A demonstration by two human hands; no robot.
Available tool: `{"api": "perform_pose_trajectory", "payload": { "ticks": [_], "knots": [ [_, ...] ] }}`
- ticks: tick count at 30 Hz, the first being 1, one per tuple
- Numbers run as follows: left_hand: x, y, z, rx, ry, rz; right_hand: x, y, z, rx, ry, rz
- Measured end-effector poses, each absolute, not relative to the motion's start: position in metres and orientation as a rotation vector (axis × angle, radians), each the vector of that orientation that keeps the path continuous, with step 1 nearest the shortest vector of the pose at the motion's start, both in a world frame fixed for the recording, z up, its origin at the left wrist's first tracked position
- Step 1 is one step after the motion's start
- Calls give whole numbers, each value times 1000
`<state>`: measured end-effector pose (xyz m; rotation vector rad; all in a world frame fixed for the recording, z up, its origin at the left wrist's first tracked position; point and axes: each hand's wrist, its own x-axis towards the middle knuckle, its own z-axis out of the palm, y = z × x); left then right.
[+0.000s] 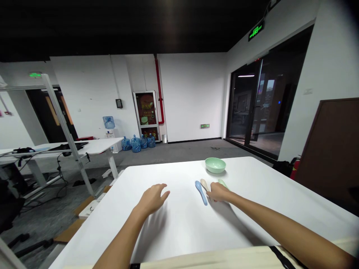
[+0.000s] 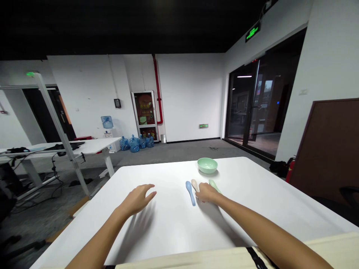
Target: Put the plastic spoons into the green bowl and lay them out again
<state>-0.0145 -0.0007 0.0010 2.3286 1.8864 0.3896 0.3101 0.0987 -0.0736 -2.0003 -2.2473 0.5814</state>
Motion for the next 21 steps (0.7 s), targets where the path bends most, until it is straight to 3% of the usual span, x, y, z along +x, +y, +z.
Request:
{"api": "perform_pose_trajectory", "payload": {
  "ticks": [6,21],
  "knots": [
    [-17,1,-2,2337,1883,397,299,97,-66,-1938,-2309,189],
    [-18,-1,0,2356,1870,405,264,96,-67,-1927,-2292,394]
  ]
}}
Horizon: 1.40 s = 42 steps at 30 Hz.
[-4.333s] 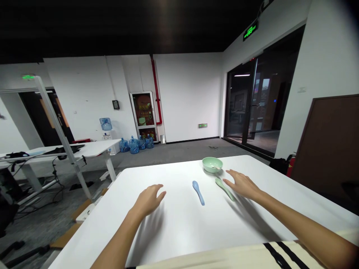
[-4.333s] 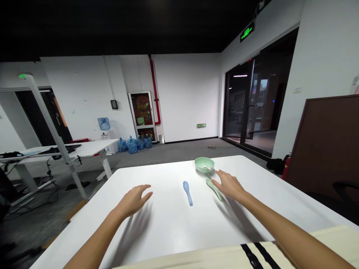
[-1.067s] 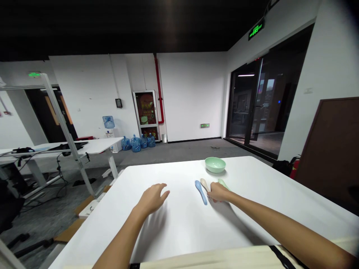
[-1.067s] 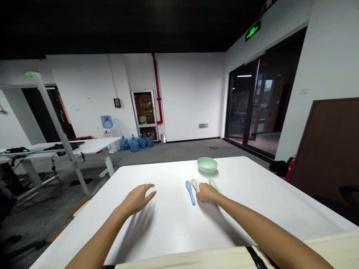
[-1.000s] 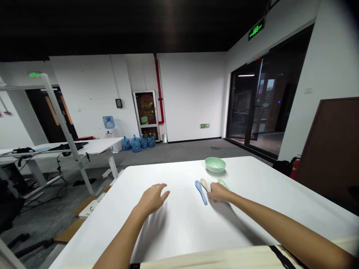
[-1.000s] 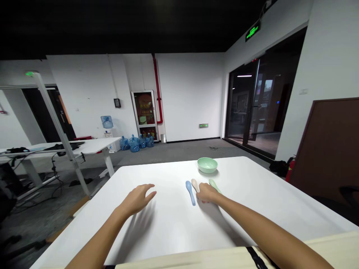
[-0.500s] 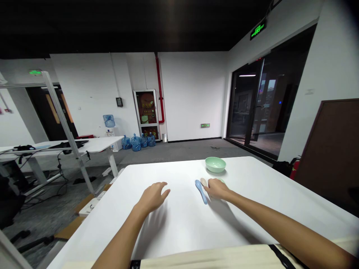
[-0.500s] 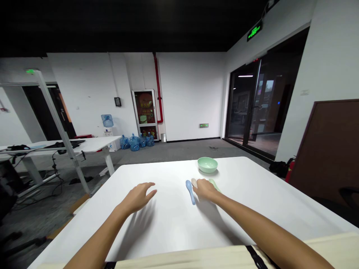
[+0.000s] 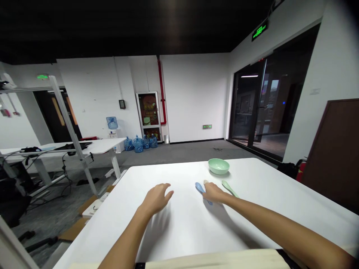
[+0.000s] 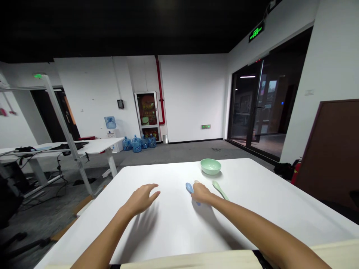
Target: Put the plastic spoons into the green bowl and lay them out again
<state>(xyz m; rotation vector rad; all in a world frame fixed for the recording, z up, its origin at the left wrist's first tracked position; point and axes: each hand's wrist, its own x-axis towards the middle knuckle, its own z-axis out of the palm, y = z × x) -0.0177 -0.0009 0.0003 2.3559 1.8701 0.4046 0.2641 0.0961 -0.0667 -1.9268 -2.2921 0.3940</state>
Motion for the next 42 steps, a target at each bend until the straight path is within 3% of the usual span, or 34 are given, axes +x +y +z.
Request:
{"api": "perform_pose_trajectory", "payload": {
  "ticks": [9,12,19,28,42],
  "knots": [
    [-20,3,-5,2366,1855,423,340,110,-43,-1955,-2166,303],
    [-20,3,-5,2357,1860,424,382,114,-45,-2070,-2096,157],
    [-19,4,-5,2343,1876,413,450,126,-65,-2337,-1904,158],
    [-16,2,-2,2332,1880,396,478,130,-91,-2454,-1812,231],
    [-16,3,-3,2331,1873,403,474,124,-87,-2467,-1838,295]
  ]
}}
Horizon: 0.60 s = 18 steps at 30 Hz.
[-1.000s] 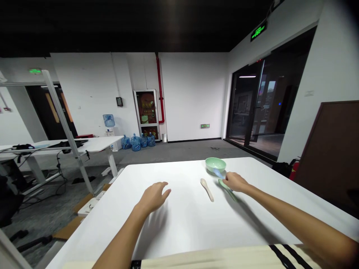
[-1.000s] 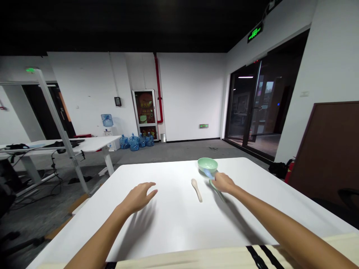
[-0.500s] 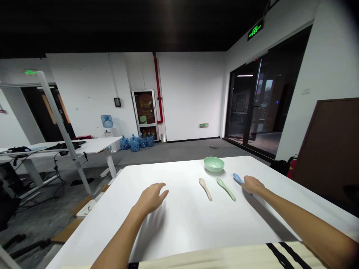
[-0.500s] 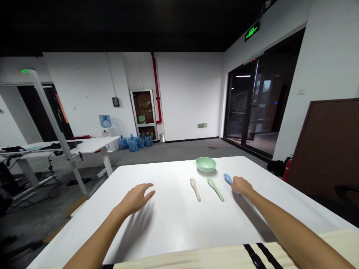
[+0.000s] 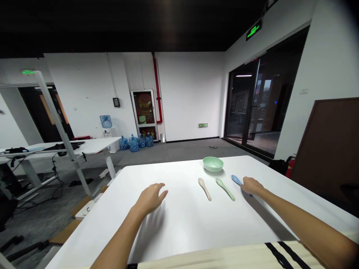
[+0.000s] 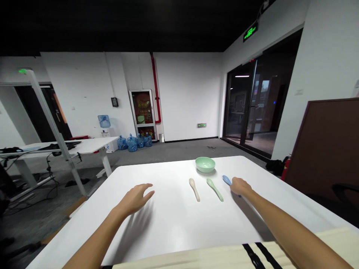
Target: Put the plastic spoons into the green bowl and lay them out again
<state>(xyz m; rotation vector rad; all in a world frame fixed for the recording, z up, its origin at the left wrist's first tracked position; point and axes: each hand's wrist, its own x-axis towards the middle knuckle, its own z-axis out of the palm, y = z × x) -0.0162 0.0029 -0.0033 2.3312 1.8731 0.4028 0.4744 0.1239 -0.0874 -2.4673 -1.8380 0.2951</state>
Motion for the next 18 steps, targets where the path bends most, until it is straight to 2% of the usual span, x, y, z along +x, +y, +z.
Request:
{"api": "perform_pose_trajectory", "payload": {
  "ticks": [11,18],
  "knots": [
    [-16,1,-1,2328,1880,395,473,123,-83,-2437,-1822,279],
    [-18,1,-1,2349,1873,385,446,115,-48,-2366,-1854,92]
  ]
}}
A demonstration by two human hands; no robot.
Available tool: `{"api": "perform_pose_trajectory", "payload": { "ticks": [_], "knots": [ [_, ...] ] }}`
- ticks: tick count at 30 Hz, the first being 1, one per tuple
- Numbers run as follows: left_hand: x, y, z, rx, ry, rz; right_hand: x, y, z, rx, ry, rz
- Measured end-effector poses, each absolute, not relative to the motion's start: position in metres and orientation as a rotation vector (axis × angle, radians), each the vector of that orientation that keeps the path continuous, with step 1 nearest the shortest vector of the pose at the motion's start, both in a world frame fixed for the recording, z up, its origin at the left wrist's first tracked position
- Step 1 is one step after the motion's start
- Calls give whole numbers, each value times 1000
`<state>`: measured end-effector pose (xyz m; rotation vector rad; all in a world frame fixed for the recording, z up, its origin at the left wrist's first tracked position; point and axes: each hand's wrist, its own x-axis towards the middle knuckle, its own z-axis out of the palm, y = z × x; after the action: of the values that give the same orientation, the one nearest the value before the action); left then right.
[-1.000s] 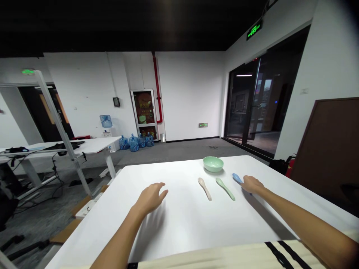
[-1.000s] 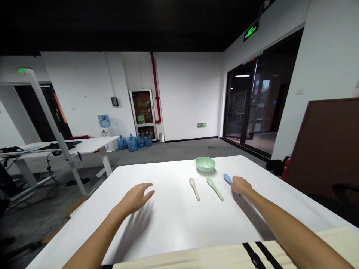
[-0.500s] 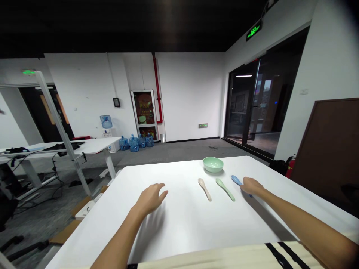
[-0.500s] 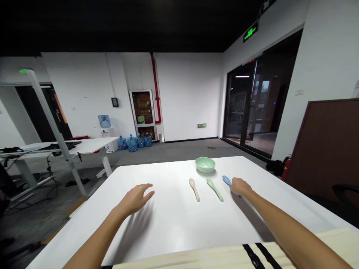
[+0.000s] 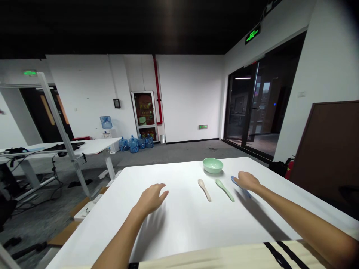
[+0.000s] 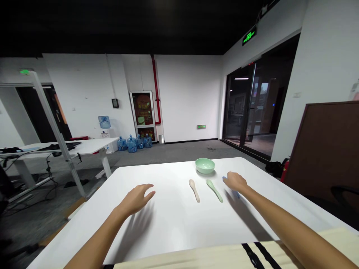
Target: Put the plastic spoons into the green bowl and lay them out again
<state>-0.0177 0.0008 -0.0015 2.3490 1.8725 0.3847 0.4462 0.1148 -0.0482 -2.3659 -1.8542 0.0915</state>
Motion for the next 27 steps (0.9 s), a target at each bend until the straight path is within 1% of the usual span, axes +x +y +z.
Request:
{"api": "perform_pose_trajectory", "payload": {
  "ticks": [3,6,12,27],
  "knots": [
    [-17,0,-1,2353,1872,392,426,106,-31,-2230,-1891,17],
    [-16,-3,1,2348,1873,393,404,92,-23,-2050,-1956,10],
    [-13,-6,4,2346,1879,389,370,64,-30,-1806,-2055,32],
    [-8,-4,0,2337,1895,371,376,52,-44,-1769,-2153,-3]
  ]
}}
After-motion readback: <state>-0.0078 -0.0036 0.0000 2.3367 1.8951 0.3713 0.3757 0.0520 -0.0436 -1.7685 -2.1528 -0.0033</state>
